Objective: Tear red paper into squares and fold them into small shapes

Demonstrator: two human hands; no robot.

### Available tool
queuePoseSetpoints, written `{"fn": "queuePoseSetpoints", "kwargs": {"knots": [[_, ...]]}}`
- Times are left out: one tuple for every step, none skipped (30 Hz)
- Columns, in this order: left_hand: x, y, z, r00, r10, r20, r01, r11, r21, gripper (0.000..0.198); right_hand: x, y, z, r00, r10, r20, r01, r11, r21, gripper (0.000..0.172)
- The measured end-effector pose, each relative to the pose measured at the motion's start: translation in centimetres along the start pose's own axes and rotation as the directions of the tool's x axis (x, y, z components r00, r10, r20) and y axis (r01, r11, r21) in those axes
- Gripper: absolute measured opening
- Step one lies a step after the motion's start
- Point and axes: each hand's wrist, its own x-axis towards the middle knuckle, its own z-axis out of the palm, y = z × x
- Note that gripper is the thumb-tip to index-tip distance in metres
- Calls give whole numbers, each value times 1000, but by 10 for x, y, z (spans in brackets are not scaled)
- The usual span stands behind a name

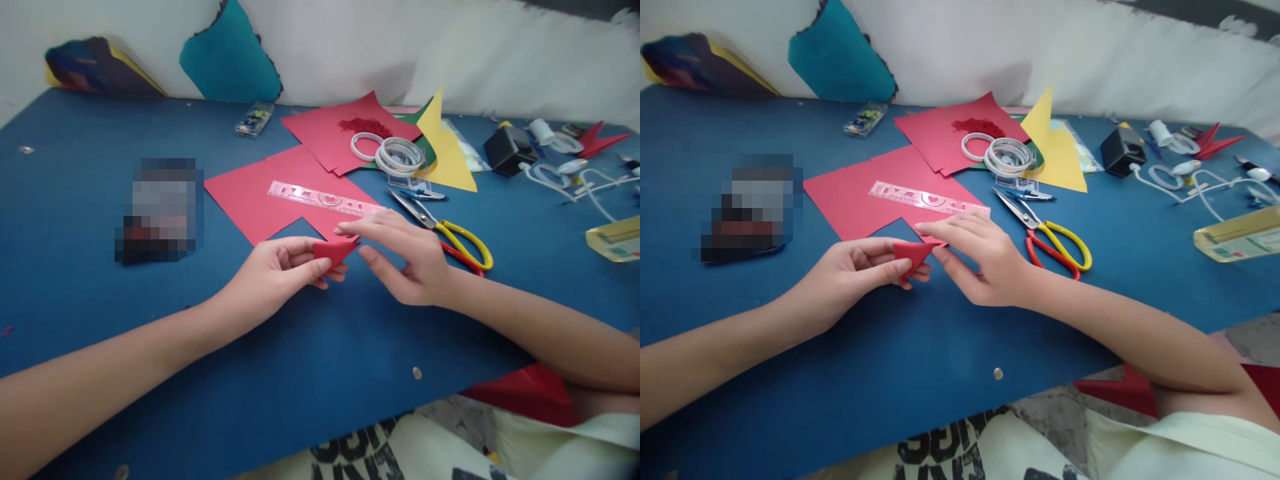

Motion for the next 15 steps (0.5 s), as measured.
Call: {"fn": "queuePoseSetpoints", "kwargs": {"knots": [[0, 0, 0, 1000, -1, 0, 1, 1000, 3, 21, 0, -1, -1, 998, 59, -2, -59, 997, 52, 26], [0, -1, -1, 1000, 1, 1, -1, 1000, 3, 21, 0, -2, -1, 995, 100, 0, -100, 991, 90, 24], [0, -1, -2, 1000, 4, 5, -4, 1000, 3, 22, 0, -3, -1, 992, 124, 1, -123, 985, 117, 23], [0, -2, -2, 1000, 7, 8, -7, 1000, 3, 22, 0, -3, -1, 991, 135, -1, -134, 982, 134, 21], [0, -2, -3, 1000, 8, 12, -8, 1000, 2, 23, 0, -3, 0, 990, 138, -6, -136, 980, 144, 21], [0, -3, -3, 1000, 8, 16, -8, 1000, 1, 23, -1, -2, 0, 991, 136, -10, -133, 980, 150, 21], [0, -3, -4, 1000, 7, 22, -7, 1000, -2, 24, -1, -2, 1, 991, 130, -9, -127, 980, 151, 21], [1, -3, -4, 1000, 4, 31, -4, 1000, -7, 25, -1, -1, 2, 992, 123, -7, -120, 981, 150, 20], [1, -3, -4, 999, -1, 40, 1, 1000, -11, 26, -2, -1, 3, 993, 117, -5, -115, 982, 148, 20], [1, -3, -4, 999, -4, 48, 5, 1000, -16, 26, -2, -1, 4, 993, 114, -8, -111, 983, 147, 18], [2, -3, -4, 998, -7, 56, 9, 1000, -26, 26, -2, -1, 5, 993, 118, -15, -114, 983, 145, 15], [2, -3, -4, 998, -1, 58, 4, 999, -52, 27, -2, 0, 6, 991, 129, -25, -124, 982, 142, 13], [2, -3, -4, 998, 9, 57, -4, 996, -89, 29, -2, 0, 7, 988, 148, -38, -141, 981, 136, 10], [2, -3, -4, 998, 20, 55, -13, 991, -131, 31, -2, 0, 8, 984, 170, -51, -162, 978, 127, 8], [3, -4, -4, 998, 31, 55, -21, 985, -170, 33, -2, 0, 8, 980, 190, -61, -183, 977, 114, 7]]}}
